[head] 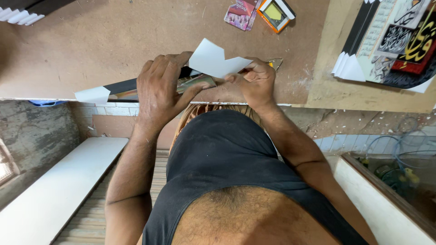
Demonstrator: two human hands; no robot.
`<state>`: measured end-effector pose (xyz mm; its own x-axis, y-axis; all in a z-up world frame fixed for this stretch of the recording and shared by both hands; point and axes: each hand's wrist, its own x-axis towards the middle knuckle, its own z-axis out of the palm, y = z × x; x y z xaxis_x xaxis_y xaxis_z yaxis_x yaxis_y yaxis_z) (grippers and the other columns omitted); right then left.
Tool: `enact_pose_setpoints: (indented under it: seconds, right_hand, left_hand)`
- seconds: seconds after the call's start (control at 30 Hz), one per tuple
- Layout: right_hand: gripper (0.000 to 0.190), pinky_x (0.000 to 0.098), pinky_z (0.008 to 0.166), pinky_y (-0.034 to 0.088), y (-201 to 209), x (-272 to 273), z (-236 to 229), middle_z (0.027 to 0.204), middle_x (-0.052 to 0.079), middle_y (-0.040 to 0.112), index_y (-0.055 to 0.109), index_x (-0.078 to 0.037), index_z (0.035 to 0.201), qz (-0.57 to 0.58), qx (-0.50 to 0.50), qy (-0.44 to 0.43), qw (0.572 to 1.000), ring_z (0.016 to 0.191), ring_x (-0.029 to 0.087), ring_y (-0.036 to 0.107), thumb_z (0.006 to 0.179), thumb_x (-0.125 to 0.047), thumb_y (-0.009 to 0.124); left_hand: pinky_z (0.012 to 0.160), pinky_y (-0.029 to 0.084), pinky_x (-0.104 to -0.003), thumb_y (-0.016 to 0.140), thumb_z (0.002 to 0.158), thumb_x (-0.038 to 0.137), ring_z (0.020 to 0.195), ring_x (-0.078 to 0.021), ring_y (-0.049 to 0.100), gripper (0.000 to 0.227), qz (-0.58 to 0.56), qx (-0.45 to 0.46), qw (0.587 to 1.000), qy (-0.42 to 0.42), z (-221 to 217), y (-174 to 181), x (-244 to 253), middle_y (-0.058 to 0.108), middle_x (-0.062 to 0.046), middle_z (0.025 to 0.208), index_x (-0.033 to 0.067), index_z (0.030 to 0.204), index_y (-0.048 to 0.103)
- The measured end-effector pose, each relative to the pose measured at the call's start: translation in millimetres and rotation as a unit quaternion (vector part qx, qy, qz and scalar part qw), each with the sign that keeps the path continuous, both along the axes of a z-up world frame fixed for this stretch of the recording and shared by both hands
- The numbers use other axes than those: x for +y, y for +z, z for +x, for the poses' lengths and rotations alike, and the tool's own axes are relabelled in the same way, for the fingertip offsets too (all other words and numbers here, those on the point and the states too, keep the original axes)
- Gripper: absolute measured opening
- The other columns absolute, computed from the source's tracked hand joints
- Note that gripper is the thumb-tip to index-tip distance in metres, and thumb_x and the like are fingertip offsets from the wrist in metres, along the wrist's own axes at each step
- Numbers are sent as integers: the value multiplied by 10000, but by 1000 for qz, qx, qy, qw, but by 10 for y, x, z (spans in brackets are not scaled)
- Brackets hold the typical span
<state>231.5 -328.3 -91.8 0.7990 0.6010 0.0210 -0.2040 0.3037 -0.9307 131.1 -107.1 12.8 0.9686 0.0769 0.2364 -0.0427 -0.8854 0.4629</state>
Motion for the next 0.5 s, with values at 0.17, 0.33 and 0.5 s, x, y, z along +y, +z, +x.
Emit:
enact_pose_setpoints:
  seconds: [0.17, 0.33, 0.5]
  right_hand:
    - [330, 401, 1149, 549, -186, 169, -183, 1138, 101, 731, 621, 25, 1240, 1, -49, 11, 999, 1229, 237, 705, 952, 57, 778]
    - [256, 404, 1158, 555, -180, 212, -217, 1203, 127, 723, 665, -6, 1195, 12, -71, 7, 997, 1201, 208, 697, 970, 79, 755]
    - [217, 336, 995, 623, -112, 210, -224, 1162, 124, 741, 690, -8, 1159, -46, -121, 2, 992, 1117, 176, 721, 967, 40, 779]
  left_hand:
    - [761, 478, -366, 798, 1041, 371, 903, -183, 666, 557, 9, -9, 1000, 0, -89, -53, -40, 709, -60, 1057, 53, 1403, 519]
    - [763, 569, -329, 836, 1017, 232, 971, -214, 670, 486, 43, -102, 993, -33, -116, -173, -53, 581, -98, 1201, 162, 1275, 430]
    - [749, 648, -252, 822, 1048, 140, 976, -193, 673, 264, 77, -27, 997, -7, -186, -129, -75, 428, -125, 1279, 236, 1165, 605]
